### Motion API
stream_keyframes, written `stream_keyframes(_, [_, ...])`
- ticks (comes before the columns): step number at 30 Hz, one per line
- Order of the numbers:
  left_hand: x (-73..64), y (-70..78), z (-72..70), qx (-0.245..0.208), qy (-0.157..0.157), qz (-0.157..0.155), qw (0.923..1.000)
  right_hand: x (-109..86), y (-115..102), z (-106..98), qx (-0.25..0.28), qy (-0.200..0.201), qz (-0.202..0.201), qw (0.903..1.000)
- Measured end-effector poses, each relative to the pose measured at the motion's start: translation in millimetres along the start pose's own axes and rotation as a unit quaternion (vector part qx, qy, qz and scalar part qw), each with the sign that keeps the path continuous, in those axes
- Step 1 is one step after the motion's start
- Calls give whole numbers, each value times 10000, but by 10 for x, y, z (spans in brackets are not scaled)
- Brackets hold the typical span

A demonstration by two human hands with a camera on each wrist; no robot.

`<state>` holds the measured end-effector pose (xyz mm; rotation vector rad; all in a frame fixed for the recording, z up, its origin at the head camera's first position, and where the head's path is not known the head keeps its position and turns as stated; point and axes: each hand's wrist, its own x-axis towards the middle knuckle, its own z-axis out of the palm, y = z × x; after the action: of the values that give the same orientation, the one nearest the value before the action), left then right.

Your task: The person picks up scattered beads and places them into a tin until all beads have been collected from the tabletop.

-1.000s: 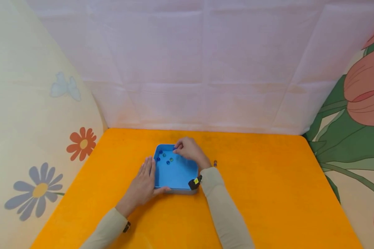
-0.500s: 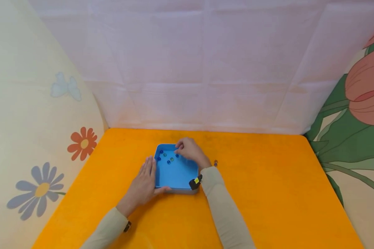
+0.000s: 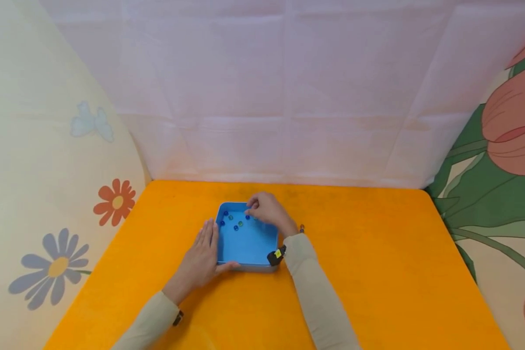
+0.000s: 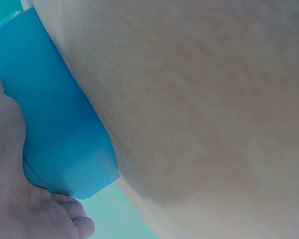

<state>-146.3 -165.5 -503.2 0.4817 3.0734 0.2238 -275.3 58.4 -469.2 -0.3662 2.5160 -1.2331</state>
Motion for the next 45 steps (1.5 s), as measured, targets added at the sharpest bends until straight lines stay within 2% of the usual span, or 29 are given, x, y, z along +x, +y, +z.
stream_keyframes(9, [-7,-25,5,21,50,-23,10000,-106,-15,-140,53,79,-91,9999])
stream_keyframes(13, [-6,-26,-3,58,-54,-66,9999,-173,36,-206,26,150,-196,9997])
stream_keyframes(22, [-7,6,-4,36,-210,-119,9997,-390,215,-319,-78,290,-240,9993])
stream_keyframes(27, [-6,9,5,65,-81,-93,9999,-487,293,-380,-85,410,-235,9988])
stream_keyframes(33, [2,16,7,99,-71,-85,9999,-603,435,-436,-43,485,-155,9987])
stream_keyframes(45, [2,17,14,54,-73,-67,9999,-845,741,-407,-126,401,7,9991])
